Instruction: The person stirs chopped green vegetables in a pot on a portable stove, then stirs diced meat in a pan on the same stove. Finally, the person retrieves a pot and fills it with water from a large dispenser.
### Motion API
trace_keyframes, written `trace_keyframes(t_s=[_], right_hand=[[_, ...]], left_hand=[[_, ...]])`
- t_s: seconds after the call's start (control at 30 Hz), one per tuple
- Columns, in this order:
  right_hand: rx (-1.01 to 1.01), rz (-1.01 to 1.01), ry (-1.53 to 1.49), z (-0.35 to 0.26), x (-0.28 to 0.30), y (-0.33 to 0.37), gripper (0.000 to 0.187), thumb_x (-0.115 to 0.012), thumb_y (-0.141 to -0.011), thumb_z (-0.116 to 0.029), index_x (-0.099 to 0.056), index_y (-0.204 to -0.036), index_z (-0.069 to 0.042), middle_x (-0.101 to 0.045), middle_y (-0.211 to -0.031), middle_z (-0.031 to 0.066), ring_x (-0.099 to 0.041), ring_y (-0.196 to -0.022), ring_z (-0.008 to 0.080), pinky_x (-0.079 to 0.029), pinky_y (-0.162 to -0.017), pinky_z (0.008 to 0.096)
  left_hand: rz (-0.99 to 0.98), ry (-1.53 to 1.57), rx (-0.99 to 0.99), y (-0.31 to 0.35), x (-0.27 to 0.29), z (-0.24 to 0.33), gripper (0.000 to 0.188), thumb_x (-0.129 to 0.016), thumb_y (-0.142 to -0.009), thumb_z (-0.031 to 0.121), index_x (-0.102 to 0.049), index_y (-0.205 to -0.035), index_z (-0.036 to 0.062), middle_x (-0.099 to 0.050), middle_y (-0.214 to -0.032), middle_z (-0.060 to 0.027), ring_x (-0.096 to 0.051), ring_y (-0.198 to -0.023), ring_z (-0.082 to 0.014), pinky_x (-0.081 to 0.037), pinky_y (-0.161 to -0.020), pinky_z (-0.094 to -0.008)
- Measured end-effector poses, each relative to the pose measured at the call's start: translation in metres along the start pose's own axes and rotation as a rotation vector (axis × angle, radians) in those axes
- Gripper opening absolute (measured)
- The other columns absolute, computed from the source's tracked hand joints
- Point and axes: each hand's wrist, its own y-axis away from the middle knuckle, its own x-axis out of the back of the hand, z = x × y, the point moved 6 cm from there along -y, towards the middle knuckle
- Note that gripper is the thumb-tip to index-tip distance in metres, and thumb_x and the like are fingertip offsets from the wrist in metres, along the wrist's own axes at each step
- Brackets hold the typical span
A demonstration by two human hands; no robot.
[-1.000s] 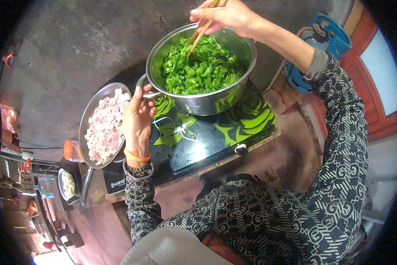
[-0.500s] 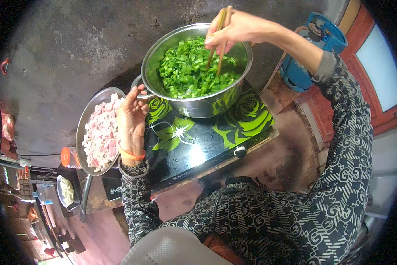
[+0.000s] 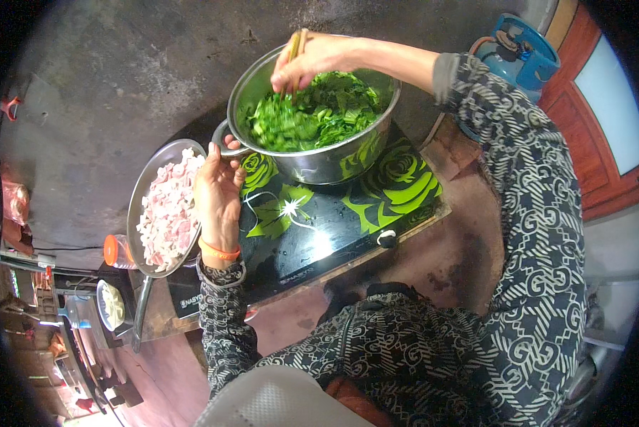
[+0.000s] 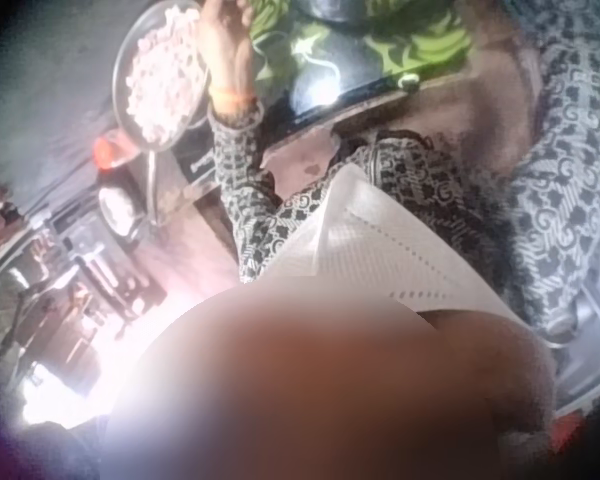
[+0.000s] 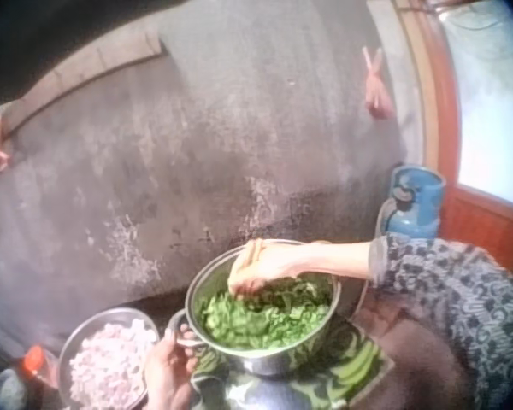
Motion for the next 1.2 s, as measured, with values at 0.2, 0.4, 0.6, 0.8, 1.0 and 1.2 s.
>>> trace_keyframes(t_s=[0.2,0.4,0.6,0.8,1.0,1.2], right_hand=[[-0.071,-0.091,0.082,-0.038,0.021,0.066,0.032,-0.072,-0.092,-0.03,-0.075,-0.101,0.001,-0.074,-0.093,0.0121,-0.072,-0.084,0.0187,-0.061,-0.076,0.0316],[0.011,0.278,0.131,-0.061,0.081,0.084,0.022,-0.072,-0.092,-0.02,-0.076,-0.098,0.0,-0.075,-0.087,0.0096,-0.073,-0.078,0.0167,-0.06,-0.071,0.0287],[-0.012,0.229,0.128,0.019,0.036,0.026,0.023,-0.072,-0.092,-0.025,-0.076,-0.099,-0.004,-0.076,-0.092,0.006,-0.07,-0.079,0.0127,-0.057,-0.07,0.0275],[0.086,0.115,-0.014,-0.051,0.005,0.037,0.029,-0.074,-0.091,-0.031,-0.075,-0.098,-0.004,-0.075,-0.093,0.0077,-0.072,-0.084,0.0156,-0.059,-0.073,0.0302],[0.072,-0.011,-0.053,-0.075,-0.033,0.054,0.029,-0.074,-0.091,-0.03,-0.075,-0.099,-0.002,-0.075,-0.089,0.0092,-0.073,-0.083,0.017,-0.061,-0.074,0.0303],[-0.029,0.108,-0.03,-0.003,-0.001,0.042,0.025,-0.077,-0.088,-0.027,-0.075,-0.096,-0.003,-0.075,-0.088,0.008,-0.072,-0.081,0.0145,-0.061,-0.071,0.0308]], left_hand=[[0.05,-0.141,-0.132,0.006,0.011,0.014,0.028,-0.066,-0.098,0.016,-0.065,-0.122,0.0026,-0.068,-0.108,-0.0063,-0.06,-0.083,-0.0082,-0.052,-0.067,-0.0251],[0.07,-0.788,-0.754,0.032,-0.021,0.041,0.038,-0.069,-0.094,0.008,-0.062,-0.131,0.0034,-0.057,-0.127,-0.0103,-0.057,-0.108,-0.0163,-0.055,-0.082,-0.0276],[0.014,-1.351,-1.072,0.037,-0.041,0.04,0.03,-0.072,-0.087,0.008,-0.071,-0.116,0.0049,-0.065,-0.117,-0.0072,-0.055,-0.105,-0.0265,-0.045,-0.09,-0.0392],[-0.079,-1.595,-1.124,0.052,-0.047,0.043,0.029,-0.068,-0.089,0.006,-0.069,-0.118,0.0037,-0.063,-0.122,-0.0106,-0.053,-0.113,-0.0337,-0.045,-0.096,-0.0434],[-0.101,-1.644,-1.153,0.054,-0.049,0.038,0.032,-0.069,-0.088,0.006,-0.067,-0.12,0.003,-0.063,-0.125,-0.012,-0.054,-0.115,-0.0352,-0.046,-0.099,-0.044],[-0.132,-1.653,-1.185,0.052,-0.045,0.044,0.031,-0.07,-0.088,0.007,-0.07,-0.118,0.0058,-0.066,-0.122,-0.0097,-0.056,-0.113,-0.0338,-0.047,-0.098,-0.0424]])
